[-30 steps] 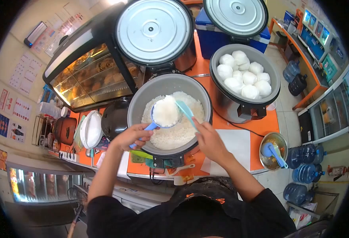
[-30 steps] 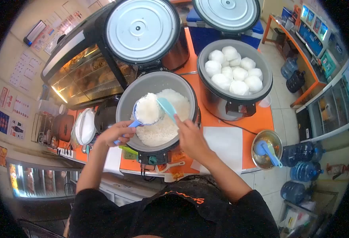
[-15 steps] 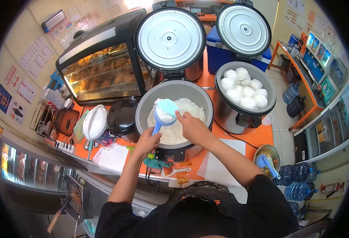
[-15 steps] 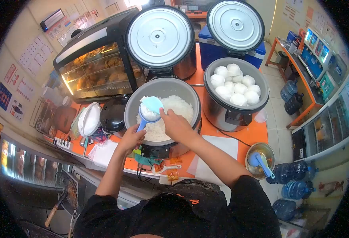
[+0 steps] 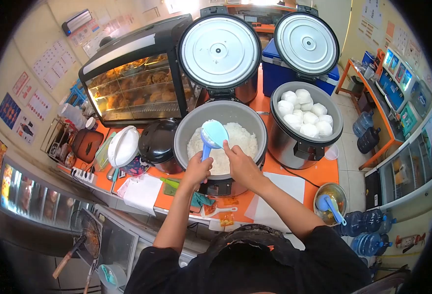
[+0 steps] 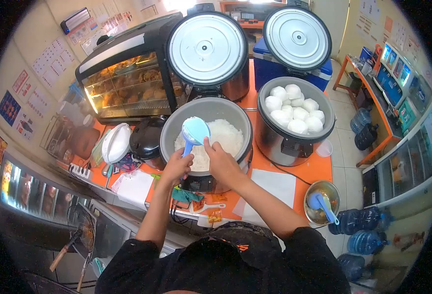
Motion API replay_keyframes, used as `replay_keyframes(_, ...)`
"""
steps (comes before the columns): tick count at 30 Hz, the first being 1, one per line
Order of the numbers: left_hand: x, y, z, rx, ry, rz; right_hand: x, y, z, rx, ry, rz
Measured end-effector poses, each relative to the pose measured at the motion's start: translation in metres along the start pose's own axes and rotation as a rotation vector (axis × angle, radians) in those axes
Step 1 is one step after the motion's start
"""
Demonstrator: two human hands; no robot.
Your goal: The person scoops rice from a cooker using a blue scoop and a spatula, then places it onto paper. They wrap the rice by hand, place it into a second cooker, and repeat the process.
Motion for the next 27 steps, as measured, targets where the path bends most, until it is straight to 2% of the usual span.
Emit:
replay_keyframes(8,-0.005,-0.011,-0.007,-0.026,-0.132,0.007,-0.034,0.076,0.011,0.058,0.081,0.083)
replay_keyframes(10,-0.01,-0.014,-0.004,-0.028,-0.239,0.002,-0.036,0.073,-0.004,0.03,0.168,0.123)
replay_keyframes(13,-0.004,-0.015,-0.007,-0.057,-0.278,0.004,-0.007,0.029,-0.03,-0.147,0.181,-0.062)
replay_keyframes(16,-0.006,-0.021,0.001,-0.067,-0.137,0.018,0.003,0.004,-0.007,-0.001,0.064,0.008)
replay_keyframes(19,0.005,-0.025,0.0,-0.032,-0.098,-0.003,-0.024,0.036,0.006,0.001,-0.027,0.044)
replay_keyframes(20,0.007,-0.028,0.003,-0.021,-0.129,-0.011,-0.034,0.049,0.007,0.057,-0.022,0.051)
replay_keyframes(23,0.001,-0.037,0.005,-0.001,-0.191,-0.03,-0.043,0.057,-0.018,0.043,0.02,0.098)
replay_keyframes(27,-0.008,-0.041,0.016,-0.035,-0.287,-0.027,-0.041,0.013,-0.061,-0.158,0.158,-0.036)
Point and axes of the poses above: each hand's wrist, its own y-axis towards the middle knuckle, its own z-axis out of the palm, x = y × z, the point moved 8 cm from there along y, towards the middle knuckle, and after that the axes turned 15 degrees about z, right-handed, at the moved point
